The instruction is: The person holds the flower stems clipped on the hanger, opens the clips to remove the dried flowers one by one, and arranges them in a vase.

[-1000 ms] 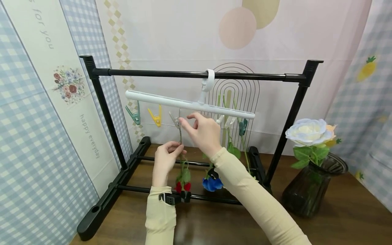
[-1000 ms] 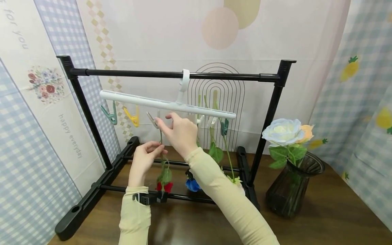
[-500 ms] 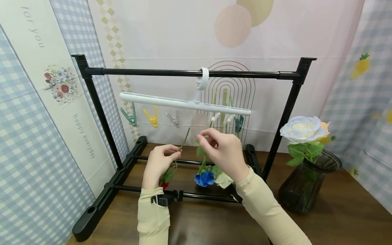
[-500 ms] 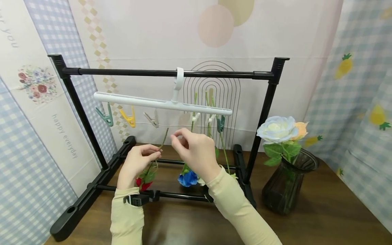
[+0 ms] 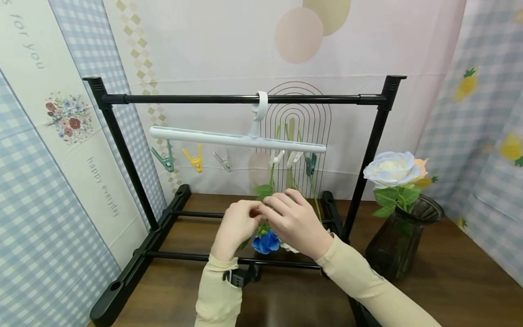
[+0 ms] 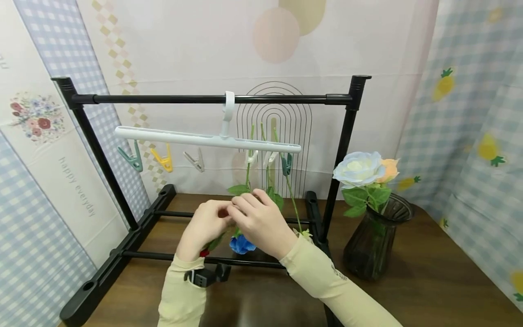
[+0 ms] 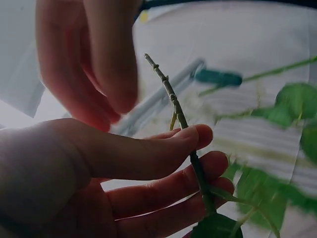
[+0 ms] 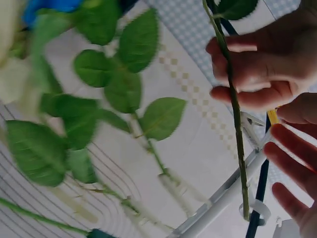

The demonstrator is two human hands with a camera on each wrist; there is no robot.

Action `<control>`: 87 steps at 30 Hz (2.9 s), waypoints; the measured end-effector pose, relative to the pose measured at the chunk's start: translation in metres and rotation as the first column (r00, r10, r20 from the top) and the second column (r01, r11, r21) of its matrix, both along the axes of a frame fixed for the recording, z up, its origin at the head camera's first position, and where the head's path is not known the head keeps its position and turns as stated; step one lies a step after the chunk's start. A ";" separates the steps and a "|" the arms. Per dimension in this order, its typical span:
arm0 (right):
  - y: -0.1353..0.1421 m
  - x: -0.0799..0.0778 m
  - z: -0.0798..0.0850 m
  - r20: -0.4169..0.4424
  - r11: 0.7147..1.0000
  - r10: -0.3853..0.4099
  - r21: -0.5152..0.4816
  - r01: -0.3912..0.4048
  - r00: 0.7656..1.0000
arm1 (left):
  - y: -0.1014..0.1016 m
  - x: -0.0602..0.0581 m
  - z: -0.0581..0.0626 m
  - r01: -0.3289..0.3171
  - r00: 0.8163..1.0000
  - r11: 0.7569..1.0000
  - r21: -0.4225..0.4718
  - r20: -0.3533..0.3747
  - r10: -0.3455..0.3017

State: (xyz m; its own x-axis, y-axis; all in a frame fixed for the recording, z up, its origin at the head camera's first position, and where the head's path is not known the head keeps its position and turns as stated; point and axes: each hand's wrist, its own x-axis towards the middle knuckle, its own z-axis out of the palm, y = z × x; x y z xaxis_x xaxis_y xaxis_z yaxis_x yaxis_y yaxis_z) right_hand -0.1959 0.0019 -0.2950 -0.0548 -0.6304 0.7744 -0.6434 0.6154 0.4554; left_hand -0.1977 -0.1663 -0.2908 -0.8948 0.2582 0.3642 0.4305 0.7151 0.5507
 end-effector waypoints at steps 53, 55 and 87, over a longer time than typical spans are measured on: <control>0.072 0.007 -0.069 0.292 0.908 -0.049 -0.386 0.165 0.955 | 0.044 0.067 0.028 0.300 0.670 0.892 0.338 -0.741 0.055; 0.074 0.008 -0.068 0.328 0.906 -0.026 -0.392 0.162 0.944 | 0.037 0.069 0.030 0.311 0.655 0.865 0.394 -0.748 0.105; 0.186 0.075 0.017 0.377 0.519 0.223 -0.826 0.218 0.899 | 0.116 0.035 -0.019 0.387 0.888 0.892 0.232 -0.353 -0.294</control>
State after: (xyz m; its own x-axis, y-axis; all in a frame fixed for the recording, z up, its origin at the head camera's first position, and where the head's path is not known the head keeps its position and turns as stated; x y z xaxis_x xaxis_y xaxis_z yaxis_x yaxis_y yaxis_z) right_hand -0.1206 0.1876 -0.2778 -0.4810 0.2993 0.8240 -0.6174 0.5516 -0.5608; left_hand -0.1631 -0.0498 -0.3101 -0.6049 0.3682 0.7061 0.7953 0.3229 0.5130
